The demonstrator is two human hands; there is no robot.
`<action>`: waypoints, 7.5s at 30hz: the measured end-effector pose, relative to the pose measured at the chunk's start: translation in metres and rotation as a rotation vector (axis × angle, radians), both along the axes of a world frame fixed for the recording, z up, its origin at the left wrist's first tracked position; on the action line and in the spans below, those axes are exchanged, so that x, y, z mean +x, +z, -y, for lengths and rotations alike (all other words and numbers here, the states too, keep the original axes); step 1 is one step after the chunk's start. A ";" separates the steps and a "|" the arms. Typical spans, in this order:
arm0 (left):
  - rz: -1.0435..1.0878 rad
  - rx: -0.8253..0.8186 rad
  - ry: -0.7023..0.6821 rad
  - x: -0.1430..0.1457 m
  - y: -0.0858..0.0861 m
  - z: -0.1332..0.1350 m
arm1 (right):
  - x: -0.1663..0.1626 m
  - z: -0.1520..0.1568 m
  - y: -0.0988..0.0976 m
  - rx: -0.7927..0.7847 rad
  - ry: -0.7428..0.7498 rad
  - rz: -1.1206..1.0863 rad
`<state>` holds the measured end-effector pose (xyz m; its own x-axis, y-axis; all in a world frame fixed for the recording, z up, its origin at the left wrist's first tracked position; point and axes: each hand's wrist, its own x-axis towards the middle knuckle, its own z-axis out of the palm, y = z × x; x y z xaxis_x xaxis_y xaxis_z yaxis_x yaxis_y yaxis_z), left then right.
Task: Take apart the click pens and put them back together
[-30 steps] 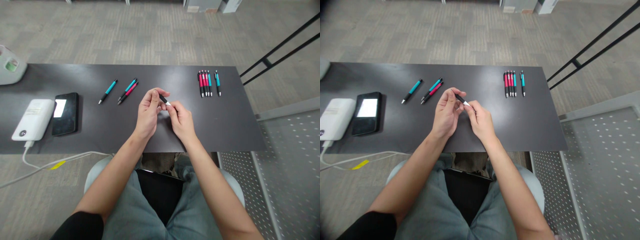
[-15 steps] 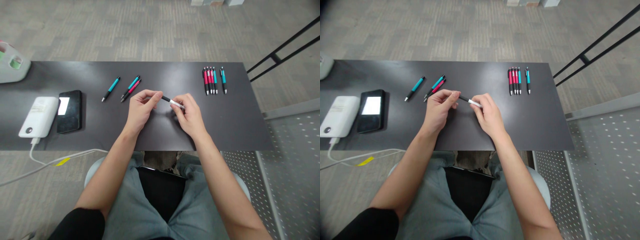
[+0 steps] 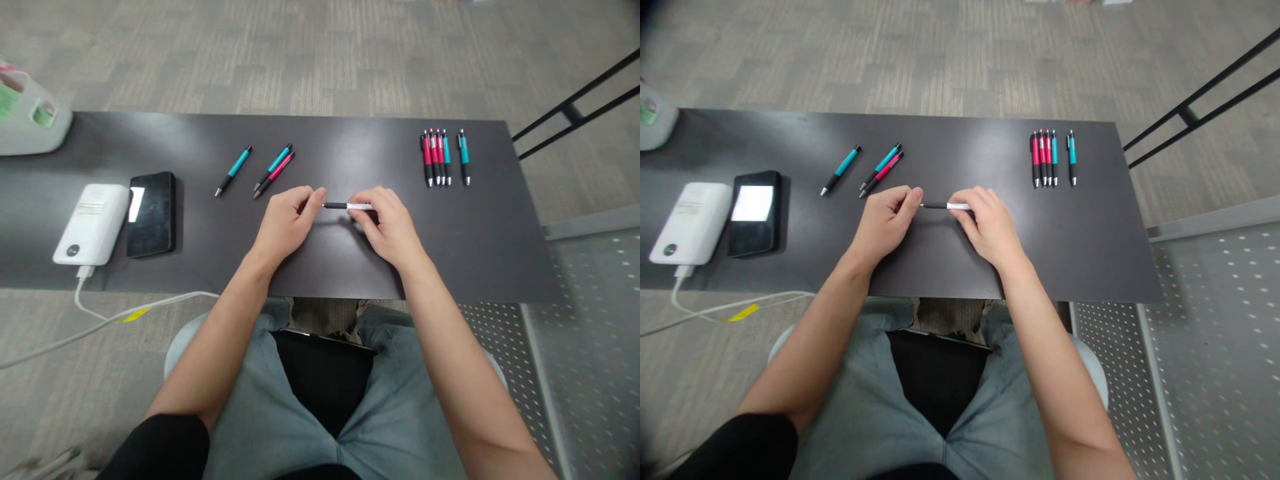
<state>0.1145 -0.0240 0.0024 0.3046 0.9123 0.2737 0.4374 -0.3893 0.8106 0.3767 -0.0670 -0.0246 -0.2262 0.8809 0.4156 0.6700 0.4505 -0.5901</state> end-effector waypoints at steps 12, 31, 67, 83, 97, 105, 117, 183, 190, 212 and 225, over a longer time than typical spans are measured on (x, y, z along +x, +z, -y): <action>-0.177 0.023 0.079 -0.030 0.002 -0.004 | -0.001 0.000 0.002 -0.021 -0.106 -0.068; -0.179 0.055 0.001 -0.016 -0.012 -0.003 | -0.002 -0.002 0.002 -0.055 -0.061 -0.204; 0.613 -0.135 0.187 0.091 0.018 0.029 | -0.026 0.025 0.030 -0.143 -0.078 -0.344; 0.504 -0.069 0.141 0.069 0.016 0.016 | -0.012 0.020 0.021 -0.117 -0.053 -0.297; 0.516 -0.010 0.128 0.067 0.009 0.015 | -0.012 0.015 0.009 -0.060 -0.026 -0.390; 0.482 -0.019 0.125 0.067 0.008 0.017 | -0.012 0.013 0.010 -0.046 -0.049 -0.392; 0.481 0.007 0.109 0.068 0.003 0.015 | -0.014 0.013 0.011 -0.046 0.004 -0.382; -0.290 0.008 -0.304 -0.014 0.011 -0.012 | 0.027 0.010 0.008 0.046 -0.200 -0.258; -0.223 0.052 -0.152 -0.015 0.003 -0.022 | 0.027 0.010 0.009 0.050 -0.190 -0.241; -0.239 0.118 -0.226 0.011 0.025 -0.008 | 0.017 0.012 0.012 0.021 0.016 -0.112; -0.332 0.098 -0.118 0.007 0.024 -0.012 | 0.030 0.002 0.003 0.044 -0.250 -0.211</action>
<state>0.1219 -0.0124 0.0260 0.4933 0.8397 0.2272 0.6175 -0.5220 0.5884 0.4072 -0.0693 -0.0216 0.0905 0.8787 0.4688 0.6280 0.3150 -0.7116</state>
